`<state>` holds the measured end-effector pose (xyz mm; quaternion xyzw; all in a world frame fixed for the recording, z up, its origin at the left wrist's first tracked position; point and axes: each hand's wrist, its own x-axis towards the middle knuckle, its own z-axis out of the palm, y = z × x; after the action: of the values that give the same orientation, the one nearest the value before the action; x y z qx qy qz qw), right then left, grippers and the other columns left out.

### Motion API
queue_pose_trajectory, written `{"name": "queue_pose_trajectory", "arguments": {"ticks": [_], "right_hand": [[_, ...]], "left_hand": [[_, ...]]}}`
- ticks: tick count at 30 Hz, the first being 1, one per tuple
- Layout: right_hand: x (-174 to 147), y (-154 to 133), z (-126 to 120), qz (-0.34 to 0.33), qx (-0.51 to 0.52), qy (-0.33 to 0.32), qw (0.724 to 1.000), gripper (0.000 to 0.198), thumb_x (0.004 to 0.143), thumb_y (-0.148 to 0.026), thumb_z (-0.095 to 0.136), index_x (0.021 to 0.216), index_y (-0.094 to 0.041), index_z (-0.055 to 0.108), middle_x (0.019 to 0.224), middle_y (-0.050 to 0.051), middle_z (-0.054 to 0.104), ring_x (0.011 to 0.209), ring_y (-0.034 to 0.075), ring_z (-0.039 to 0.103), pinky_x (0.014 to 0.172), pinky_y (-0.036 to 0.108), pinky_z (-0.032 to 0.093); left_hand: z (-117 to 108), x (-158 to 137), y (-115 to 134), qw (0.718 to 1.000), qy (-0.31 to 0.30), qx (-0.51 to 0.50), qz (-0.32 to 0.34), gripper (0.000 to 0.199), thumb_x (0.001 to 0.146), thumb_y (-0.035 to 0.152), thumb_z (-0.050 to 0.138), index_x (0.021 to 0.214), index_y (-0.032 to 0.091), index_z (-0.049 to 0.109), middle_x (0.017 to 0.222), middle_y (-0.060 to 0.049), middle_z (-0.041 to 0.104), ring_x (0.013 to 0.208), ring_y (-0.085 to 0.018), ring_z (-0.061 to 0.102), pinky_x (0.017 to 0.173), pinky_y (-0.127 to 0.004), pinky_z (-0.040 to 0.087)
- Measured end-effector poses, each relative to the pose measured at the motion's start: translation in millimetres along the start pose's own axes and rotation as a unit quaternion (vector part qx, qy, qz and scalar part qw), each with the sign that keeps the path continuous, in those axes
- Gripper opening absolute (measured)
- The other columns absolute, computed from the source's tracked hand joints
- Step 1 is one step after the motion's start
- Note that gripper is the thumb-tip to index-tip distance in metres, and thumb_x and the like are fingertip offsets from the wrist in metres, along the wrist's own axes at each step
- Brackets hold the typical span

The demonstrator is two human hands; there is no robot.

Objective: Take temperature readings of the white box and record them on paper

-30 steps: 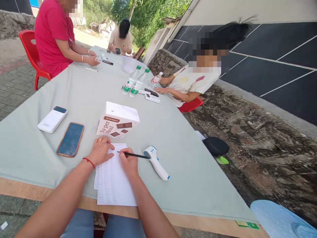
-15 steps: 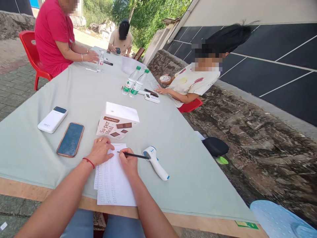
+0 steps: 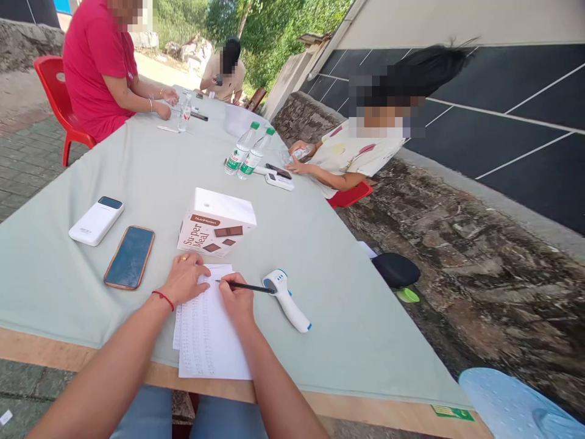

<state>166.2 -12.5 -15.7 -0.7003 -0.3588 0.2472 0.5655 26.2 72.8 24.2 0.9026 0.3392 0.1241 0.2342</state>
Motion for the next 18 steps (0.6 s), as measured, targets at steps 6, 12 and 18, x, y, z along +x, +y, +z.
{"name": "queue_pose_trajectory", "arguments": {"ticks": [6, 12, 18], "right_hand": [[0.5, 4.4, -0.8, 0.0, 0.008, 0.019, 1.0, 0.009, 0.066, -0.03, 0.056, 0.066, -0.021, 0.054, 0.061, -0.003, 0.056, 0.058, 0.014, 0.049, 0.058, 0.028, 0.04], [1.6, 5.4, 0.2, -0.005, 0.003, 0.009, 1.0, 0.009, 0.065, -0.03, 0.055, 0.066, -0.021, 0.054, 0.061, -0.003, 0.056, 0.06, 0.015, 0.05, 0.06, 0.028, 0.04], [0.4, 7.0, -0.8, -0.013, -0.02, 0.022, 0.999, 0.009, 0.068, -0.029, 0.054, 0.066, -0.021, 0.052, 0.059, -0.004, 0.053, 0.059, 0.015, 0.049, 0.058, 0.027, 0.04]], "left_hand": [[0.2, 0.1, -0.5, 1.0, -0.002, -0.003, 0.001, 0.021, 0.078, 0.026, 0.072, 0.099, 0.022, 0.073, 0.112, -0.009, 0.058, 0.111, -0.027, 0.051, 0.099, -0.047, 0.034], [2.8, 0.2, -1.8, 1.0, 0.011, -0.008, 0.009, 0.02, 0.076, 0.025, 0.072, 0.096, 0.023, 0.073, 0.111, -0.009, 0.059, 0.109, -0.028, 0.051, 0.097, -0.047, 0.035], [2.8, 3.0, -3.5, 0.988, 0.13, -0.067, -0.043, 0.006, 0.071, 0.013, 0.063, 0.067, 0.018, 0.061, 0.082, -0.006, 0.06, 0.088, -0.024, 0.055, 0.082, -0.039, 0.043]]}}
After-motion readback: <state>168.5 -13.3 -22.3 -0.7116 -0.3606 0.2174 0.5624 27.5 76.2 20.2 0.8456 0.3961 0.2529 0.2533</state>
